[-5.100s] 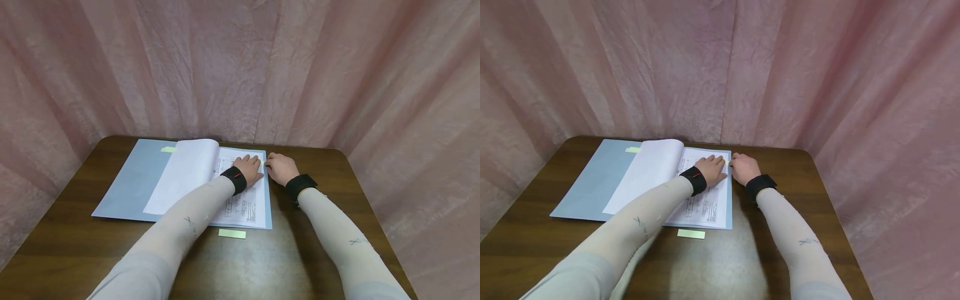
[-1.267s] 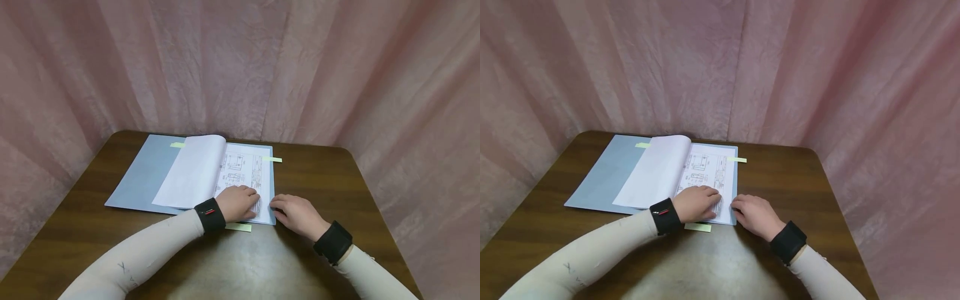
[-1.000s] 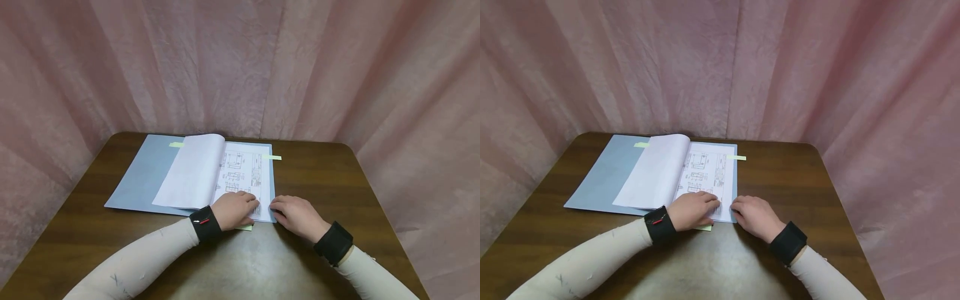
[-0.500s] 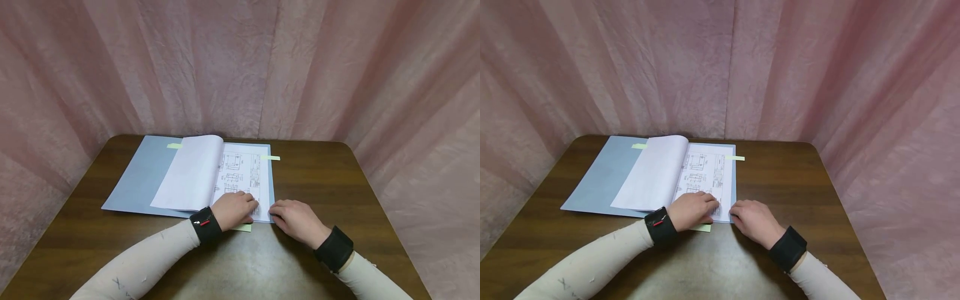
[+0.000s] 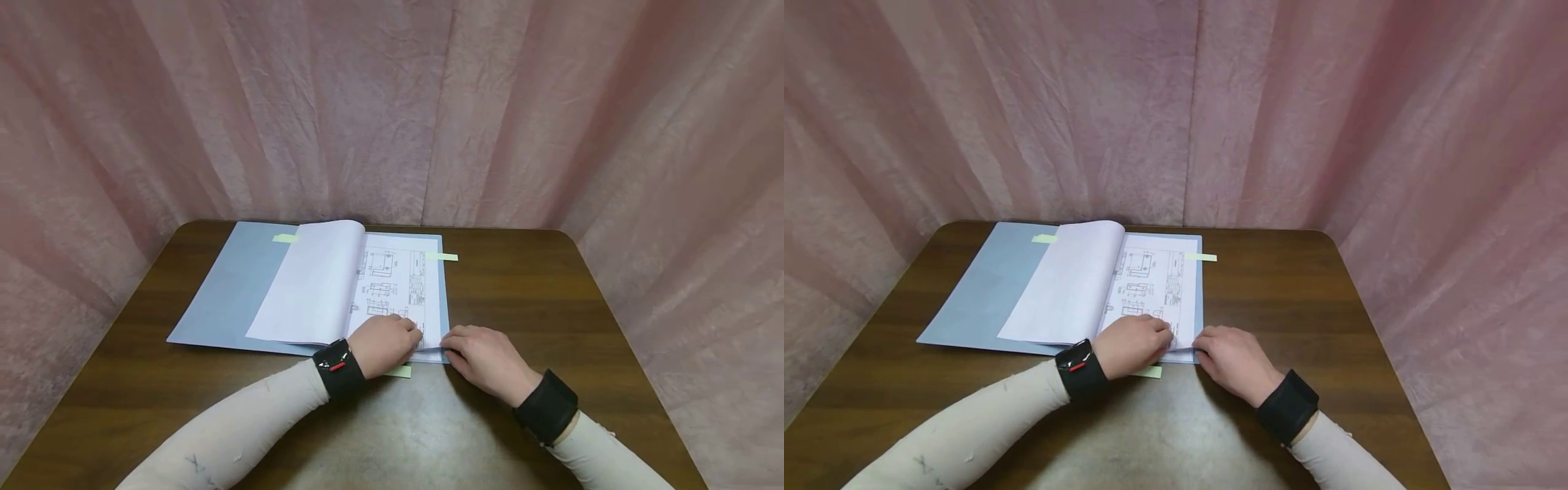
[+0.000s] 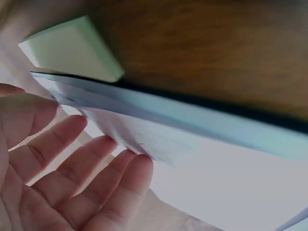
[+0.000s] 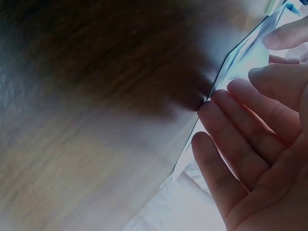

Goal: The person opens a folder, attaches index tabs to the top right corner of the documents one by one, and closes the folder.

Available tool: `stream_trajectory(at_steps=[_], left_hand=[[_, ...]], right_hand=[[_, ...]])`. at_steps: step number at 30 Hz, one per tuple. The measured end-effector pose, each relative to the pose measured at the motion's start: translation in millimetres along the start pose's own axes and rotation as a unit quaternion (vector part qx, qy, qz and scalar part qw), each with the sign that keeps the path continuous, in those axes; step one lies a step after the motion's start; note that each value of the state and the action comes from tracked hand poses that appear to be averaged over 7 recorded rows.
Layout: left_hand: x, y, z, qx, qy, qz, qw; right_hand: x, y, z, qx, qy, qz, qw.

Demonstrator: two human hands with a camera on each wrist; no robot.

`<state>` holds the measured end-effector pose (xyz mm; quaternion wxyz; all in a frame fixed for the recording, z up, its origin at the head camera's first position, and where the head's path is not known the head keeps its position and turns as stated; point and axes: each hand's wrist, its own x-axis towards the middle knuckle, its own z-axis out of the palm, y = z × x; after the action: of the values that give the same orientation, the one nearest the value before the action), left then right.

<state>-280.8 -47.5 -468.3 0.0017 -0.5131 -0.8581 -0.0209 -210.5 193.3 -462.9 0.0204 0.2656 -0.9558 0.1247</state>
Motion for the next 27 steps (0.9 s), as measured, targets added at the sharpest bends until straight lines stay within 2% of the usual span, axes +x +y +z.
stream_trajectory(at_steps=[3,7,14,22,27], left_hand=[[4.2,5.8,0.4,0.031,0.006,-0.001,0.9995],[8.0,9.5,1.1,0.047,0.005,-0.008,0.9988],[9.2,4.8,-1.5,0.034,0.000,-0.020,0.9992],[9.0,-0.4,8.1,0.016,0.039,-0.037,0.9984],[8.0,-0.7,7.0,0.003,0.051,-0.043,0.9978]], right_hand=[[-0.6,0.3,-0.3,0.000,0.011,0.007,0.9999],[-2.2,0.0,-1.4,-0.005,0.024,0.014,0.9996],[-1.6,0.0,-1.8,-0.005,0.031,0.007,0.9995],[10.0,-6.1,-1.4,-0.001,0.031,-0.011,0.9995],[15.9,-8.4,0.6,-0.005,0.019,-0.024,0.9995]])
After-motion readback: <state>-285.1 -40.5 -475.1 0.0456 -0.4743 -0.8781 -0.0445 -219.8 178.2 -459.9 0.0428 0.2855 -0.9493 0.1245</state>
